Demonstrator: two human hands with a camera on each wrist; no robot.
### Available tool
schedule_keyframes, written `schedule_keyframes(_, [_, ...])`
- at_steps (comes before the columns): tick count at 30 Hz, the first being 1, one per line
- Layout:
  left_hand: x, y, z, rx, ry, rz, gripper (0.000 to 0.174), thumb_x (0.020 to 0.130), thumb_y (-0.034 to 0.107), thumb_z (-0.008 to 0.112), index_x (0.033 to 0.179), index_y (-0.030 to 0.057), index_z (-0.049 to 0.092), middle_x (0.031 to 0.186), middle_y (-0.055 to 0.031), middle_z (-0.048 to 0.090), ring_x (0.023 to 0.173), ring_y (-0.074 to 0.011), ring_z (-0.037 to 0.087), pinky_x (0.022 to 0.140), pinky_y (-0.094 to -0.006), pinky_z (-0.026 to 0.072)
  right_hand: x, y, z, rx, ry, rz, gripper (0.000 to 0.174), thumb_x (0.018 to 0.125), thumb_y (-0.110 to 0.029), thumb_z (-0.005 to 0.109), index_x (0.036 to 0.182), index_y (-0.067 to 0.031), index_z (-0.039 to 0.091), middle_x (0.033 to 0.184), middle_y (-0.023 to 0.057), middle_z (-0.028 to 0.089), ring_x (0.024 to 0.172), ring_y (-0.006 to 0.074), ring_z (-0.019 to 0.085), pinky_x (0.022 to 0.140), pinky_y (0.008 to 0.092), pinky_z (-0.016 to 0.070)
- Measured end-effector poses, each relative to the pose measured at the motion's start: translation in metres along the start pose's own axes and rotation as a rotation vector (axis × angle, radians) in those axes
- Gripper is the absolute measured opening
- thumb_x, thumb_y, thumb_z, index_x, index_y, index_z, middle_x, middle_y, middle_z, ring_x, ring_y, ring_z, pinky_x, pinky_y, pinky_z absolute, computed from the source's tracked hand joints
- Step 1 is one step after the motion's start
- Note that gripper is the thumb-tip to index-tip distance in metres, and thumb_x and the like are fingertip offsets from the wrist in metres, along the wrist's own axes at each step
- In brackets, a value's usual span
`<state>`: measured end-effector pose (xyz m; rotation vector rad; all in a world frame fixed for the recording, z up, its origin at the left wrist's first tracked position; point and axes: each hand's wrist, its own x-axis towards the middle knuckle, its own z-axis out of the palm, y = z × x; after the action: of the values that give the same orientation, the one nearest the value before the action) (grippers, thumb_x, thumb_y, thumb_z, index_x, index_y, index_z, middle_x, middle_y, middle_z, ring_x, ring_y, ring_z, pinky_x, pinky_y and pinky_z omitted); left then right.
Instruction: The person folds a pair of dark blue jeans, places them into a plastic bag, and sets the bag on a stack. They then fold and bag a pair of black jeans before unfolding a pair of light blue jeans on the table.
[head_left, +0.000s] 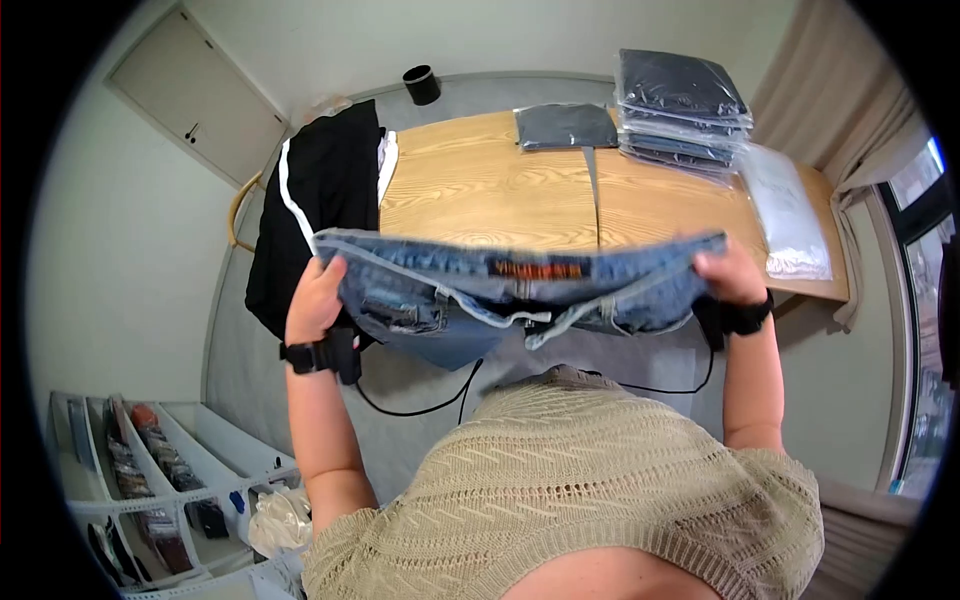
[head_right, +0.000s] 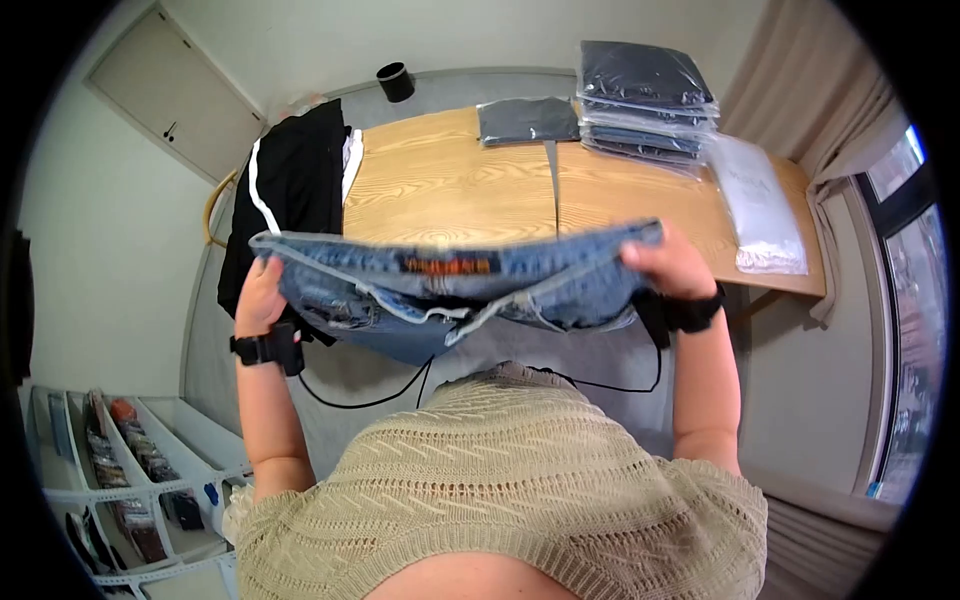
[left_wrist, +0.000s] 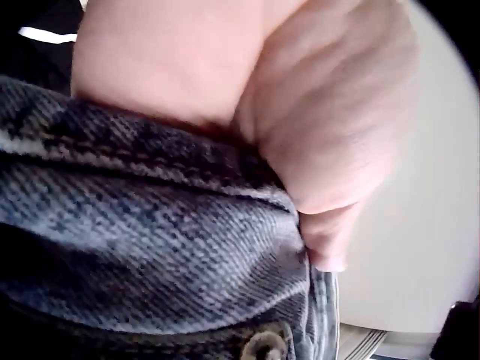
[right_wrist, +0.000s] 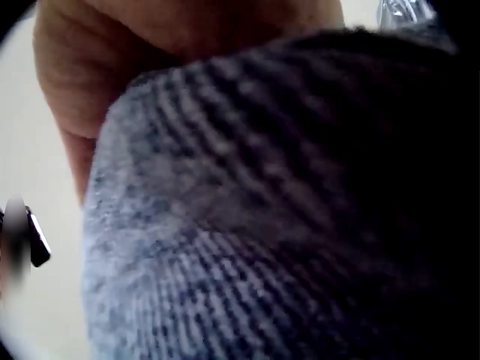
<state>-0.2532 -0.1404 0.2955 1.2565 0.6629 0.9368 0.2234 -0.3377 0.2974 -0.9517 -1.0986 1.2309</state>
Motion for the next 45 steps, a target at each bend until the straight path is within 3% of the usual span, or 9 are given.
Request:
schedule_keyframes(6, [0.070, -0.050, 0.065, 0.410, 0.368, 0.215, 0.031, 0.093, 0.023, 0.058, 0.103, -0.0060, 0.061, 0.094, -0.0088, 0.066, 0.082, -0.0141, 0.059, 0.078, -0.0282, 0.0455, 0.057, 0.044, 0.022, 0.112, 0.591, -0.072, 0.025, 0.086, -0.013, 0.066, 0.104, 0.0029, 0.061, 0.093, 0.0055, 0.065, 0.082, 0.0135, 0.061, 0.077, 0.0273, 0.0483])
schedule_keyframes(10, [0.058, -0.042, 0.157, 0.739, 0.423, 0.498, 0.033, 0.091, 0.025, 0.059, 0.102, -0.0060, 0.060, 0.091, -0.0207, 0.063, 0.083, -0.0319, 0.060, 0.076, -0.0367, 0.0455, 0.069, 0.042, 0.082, 0.152, 0.818, -0.234, 0.027, 0.091, -0.020, 0.061, 0.102, 0.0052, 0.060, 0.091, 0.0069, 0.064, 0.077, 0.0127, 0.058, 0.071, 0.0287, 0.0481])
schedule_keyframes(17, [0.044, -0.086, 0.238, 0.860, 0.012, 0.565, 0.056, 0.089, 0.016, 0.053, 0.134, -0.0108, 0.032, 0.099, -0.0243, 0.054, 0.085, -0.0385, 0.056, 0.073, -0.0418, 0.0460, 0.072, 0.063, 0.149, 0.236, 0.591, -0.122, 0.034, 0.100, -0.032, 0.040, 0.088, -0.0042, 0.055, 0.072, -0.0042, 0.046, 0.064, 0.0050, 0.037, 0.059, 0.0217, 0.0347])
schedule_keyframes(27, [0.044, -0.075, 0.235, 0.897, -0.067, 0.468, 0.057, 0.093, 0.016, 0.049, 0.135, -0.0146, 0.026, 0.101, -0.0270, 0.053, 0.089, -0.0404, 0.054, 0.076, -0.0416, 0.0449, 0.072, 0.058, 0.142, 0.418, 0.472, -0.118, 0.042, 0.101, -0.035, 0.035, 0.106, 0.0010, 0.056, 0.091, 0.0029, 0.057, 0.082, 0.0088, 0.050, 0.076, 0.0228, 0.0418])
schedule_keyframes(32, [0.043, -0.075, 0.231, 0.790, -0.218, 0.509, 0.067, 0.090, 0.016, 0.050, 0.137, -0.0160, 0.015, 0.110, -0.0294, 0.050, 0.099, -0.0412, 0.050, 0.085, -0.0414, 0.0427, 0.068, 0.059, 0.130, 0.268, 0.232, -0.132, 0.040, 0.095, -0.031, 0.052, 0.116, 0.0027, 0.051, 0.103, 0.0048, 0.058, 0.092, 0.0100, 0.053, 0.084, 0.0249, 0.0429])
schedule_keyframes(37, [0.044, -0.076, 0.209, 0.566, -0.406, 0.345, 0.081, 0.072, -0.008, 0.041, 0.146, -0.0015, 0.008, 0.114, -0.0174, 0.052, 0.101, -0.0251, 0.056, 0.088, -0.0319, 0.0462, 0.061, 0.054, 0.119, 0.121, 0.202, -0.152, 0.040, 0.085, -0.014, 0.063, 0.120, 0.0016, 0.049, 0.108, 0.0044, 0.057, 0.096, 0.0109, 0.053, 0.087, 0.0261, 0.0436])
schedule_keyframes(40, [0.045, -0.062, 0.202, 0.626, -0.500, 0.326, 0.081, 0.073, -0.009, 0.045, 0.146, -0.0001, 0.011, 0.109, -0.0154, 0.054, 0.096, -0.0233, 0.057, 0.086, -0.0313, 0.0468, 0.065, 0.063, 0.106, 0.117, 0.192, -0.122, 0.037, 0.086, -0.008, 0.060, 0.121, 0.0022, 0.049, 0.108, 0.0053, 0.058, 0.098, 0.0115, 0.053, 0.088, 0.0273, 0.0438])
schedule_keyframes(42, [0.047, -0.048, 0.190, 0.643, -0.478, 0.305, 0.069, 0.074, -0.010, 0.052, 0.139, 0.0064, 0.038, 0.104, -0.0113, 0.056, 0.093, -0.0209, 0.059, 0.081, -0.0305, 0.0482, 0.065, 0.067, 0.103, 0.166, 0.170, -0.119, 0.035, 0.088, -0.004, 0.056, 0.121, 0.0034, 0.048, 0.108, 0.0064, 0.058, 0.098, 0.0115, 0.053, 0.089, 0.0285, 0.0435])
schedule_keyframes(45, [0.053, -0.015, 0.183, 1.205, -0.234, 0.780, 0.065, 0.070, 0.006, 0.073, 0.130, 0.0064, 0.047, 0.113, -0.0137, 0.055, 0.104, -0.0301, 0.054, 0.090, -0.0380, 0.0436, 0.062, 0.071, 0.102, 0.070, 0.199, -0.103, 0.033, 0.089, -0.004, 0.054, 0.120, 0.0047, 0.048, 0.108, 0.0074, 0.059, 0.098, 0.0119, 0.054, 0.089, 0.0285, 0.0435])
